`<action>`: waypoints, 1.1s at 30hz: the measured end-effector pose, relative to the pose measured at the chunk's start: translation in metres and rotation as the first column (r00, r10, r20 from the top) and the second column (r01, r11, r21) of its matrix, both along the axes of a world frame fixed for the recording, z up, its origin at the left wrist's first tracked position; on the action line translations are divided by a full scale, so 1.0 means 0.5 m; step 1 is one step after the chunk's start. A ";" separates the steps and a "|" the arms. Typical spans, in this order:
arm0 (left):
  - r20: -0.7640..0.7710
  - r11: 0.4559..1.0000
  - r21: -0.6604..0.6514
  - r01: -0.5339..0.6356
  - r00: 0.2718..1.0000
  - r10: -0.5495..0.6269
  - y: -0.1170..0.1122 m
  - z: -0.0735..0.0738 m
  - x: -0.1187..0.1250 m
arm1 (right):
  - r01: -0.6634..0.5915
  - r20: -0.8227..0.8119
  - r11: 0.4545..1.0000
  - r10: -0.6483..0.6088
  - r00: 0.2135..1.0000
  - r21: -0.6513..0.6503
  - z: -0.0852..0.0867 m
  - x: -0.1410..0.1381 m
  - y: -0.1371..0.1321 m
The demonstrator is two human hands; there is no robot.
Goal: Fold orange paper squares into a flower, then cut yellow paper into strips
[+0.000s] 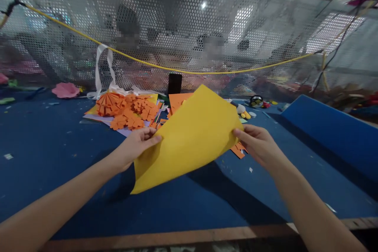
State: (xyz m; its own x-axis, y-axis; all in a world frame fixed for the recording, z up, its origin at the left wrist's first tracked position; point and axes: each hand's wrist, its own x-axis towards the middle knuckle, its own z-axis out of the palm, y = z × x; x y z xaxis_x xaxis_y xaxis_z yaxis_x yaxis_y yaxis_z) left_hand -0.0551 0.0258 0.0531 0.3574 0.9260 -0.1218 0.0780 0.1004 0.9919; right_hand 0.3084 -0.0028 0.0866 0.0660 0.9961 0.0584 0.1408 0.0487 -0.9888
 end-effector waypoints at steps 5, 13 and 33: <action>0.264 0.958 -0.261 0.116 0.964 -0.044 -0.020 0.030 0.029 | -0.135 -0.071 0.979 0.125 0.990 -0.152 0.065 -0.017 0.053; -0.338 0.999 -0.037 -0.013 0.941 0.000 -0.028 -0.025 0.013 | -0.244 -0.046 0.868 0.249 0.967 -0.433 -0.039 -0.067 0.158; -0.773 0.566 0.631 0.531 0.495 0.397 0.047 -0.119 0.180 | 0.105 0.350 0.932 0.025 0.937 -0.346 -0.132 -0.056 0.137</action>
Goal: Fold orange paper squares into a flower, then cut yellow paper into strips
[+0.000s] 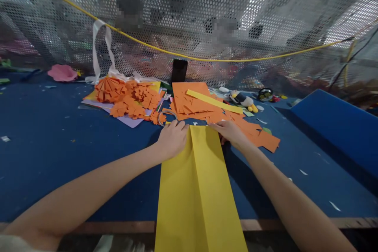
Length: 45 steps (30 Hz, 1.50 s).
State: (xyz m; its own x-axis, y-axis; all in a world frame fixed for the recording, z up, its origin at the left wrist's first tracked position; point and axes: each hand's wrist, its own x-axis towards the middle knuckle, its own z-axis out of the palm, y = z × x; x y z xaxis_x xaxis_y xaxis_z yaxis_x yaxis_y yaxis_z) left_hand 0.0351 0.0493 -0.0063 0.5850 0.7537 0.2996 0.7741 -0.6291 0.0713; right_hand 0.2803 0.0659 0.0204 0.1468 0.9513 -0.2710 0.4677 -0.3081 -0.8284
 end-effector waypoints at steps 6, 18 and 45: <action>0.004 1.000 0.003 0.004 1.000 -0.004 0.007 -0.007 0.004 | -0.028 0.005 0.999 0.028 1.000 0.035 -0.009 0.004 0.003; -0.009 1.000 0.005 0.023 1.000 -0.022 0.003 0.001 0.004 | -0.060 -0.041 0.997 0.062 0.997 0.049 -0.023 0.016 -0.001; 0.688 0.766 -0.608 0.206 0.619 0.379 0.093 0.068 -0.079 | 0.072 -0.207 0.865 0.038 0.978 0.496 0.022 0.003 -0.008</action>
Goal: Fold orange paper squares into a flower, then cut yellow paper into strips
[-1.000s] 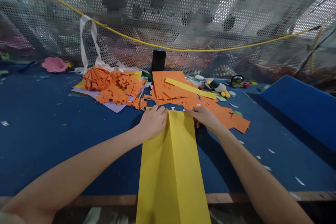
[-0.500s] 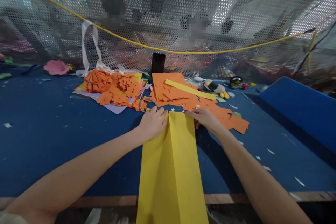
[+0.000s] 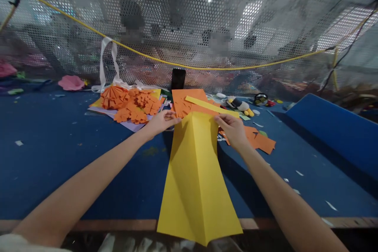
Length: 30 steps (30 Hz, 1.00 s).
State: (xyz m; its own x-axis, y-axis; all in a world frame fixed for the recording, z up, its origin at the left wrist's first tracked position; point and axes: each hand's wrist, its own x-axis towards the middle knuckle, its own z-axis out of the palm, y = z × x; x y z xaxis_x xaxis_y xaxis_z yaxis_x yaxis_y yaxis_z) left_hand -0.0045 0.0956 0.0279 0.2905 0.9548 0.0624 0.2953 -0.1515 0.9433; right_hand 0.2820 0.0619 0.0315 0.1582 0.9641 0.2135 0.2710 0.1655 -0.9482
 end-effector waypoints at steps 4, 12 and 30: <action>0.262 0.972 -0.218 0.084 0.965 -0.025 -0.007 -0.002 0.022 | 0.015 -0.034 0.999 -0.014 0.999 0.034 0.022 -0.012 0.000; 0.524 0.916 -0.400 0.033 0.828 0.199 -0.030 -0.006 0.035 | 0.041 -0.177 0.999 -0.044 0.983 -0.020 0.012 -0.016 0.000; 0.507 0.924 -0.275 -0.265 0.777 0.374 -0.039 -0.052 0.027 | -0.012 -0.382 0.987 -0.052 0.923 -0.163 -0.045 -0.029 -0.011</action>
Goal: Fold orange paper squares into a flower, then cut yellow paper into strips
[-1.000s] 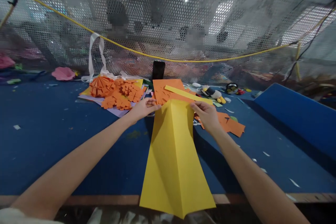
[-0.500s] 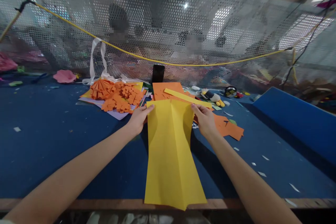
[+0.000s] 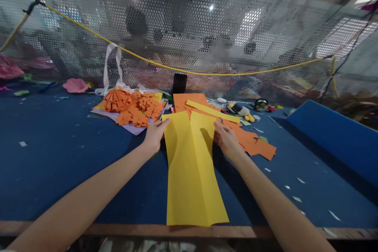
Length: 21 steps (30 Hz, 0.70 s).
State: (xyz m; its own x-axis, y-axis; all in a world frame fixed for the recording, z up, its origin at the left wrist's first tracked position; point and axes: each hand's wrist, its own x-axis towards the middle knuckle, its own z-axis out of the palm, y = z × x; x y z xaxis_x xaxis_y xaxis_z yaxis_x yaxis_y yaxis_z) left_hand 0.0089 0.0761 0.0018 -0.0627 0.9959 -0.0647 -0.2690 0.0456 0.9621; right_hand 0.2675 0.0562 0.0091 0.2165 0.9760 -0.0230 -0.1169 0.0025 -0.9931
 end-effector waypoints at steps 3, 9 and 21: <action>-0.133 0.993 0.094 -0.077 0.987 0.089 0.006 -0.008 -0.008 | -0.050 -0.007 0.997 0.050 0.999 -0.051 -0.003 -0.010 -0.002; -0.411 0.933 0.304 -0.192 0.857 0.310 0.006 0.003 -0.023 | -0.002 -0.020 1.000 0.002 1.000 -0.001 -0.006 -0.025 -0.012; -0.522 0.920 0.344 -0.187 0.777 0.353 0.009 -0.012 -0.024 | -0.059 -0.031 0.997 0.058 0.998 -0.045 0.006 -0.050 -0.026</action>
State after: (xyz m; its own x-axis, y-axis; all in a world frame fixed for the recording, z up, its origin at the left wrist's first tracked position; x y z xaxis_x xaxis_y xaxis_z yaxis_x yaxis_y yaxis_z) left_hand -0.0031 0.0808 -0.0043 -0.2736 0.9053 0.3248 0.3613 -0.2163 0.9070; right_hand 0.2423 0.0434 0.0119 0.1575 0.9848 -0.0731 -0.1444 -0.0502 -0.9882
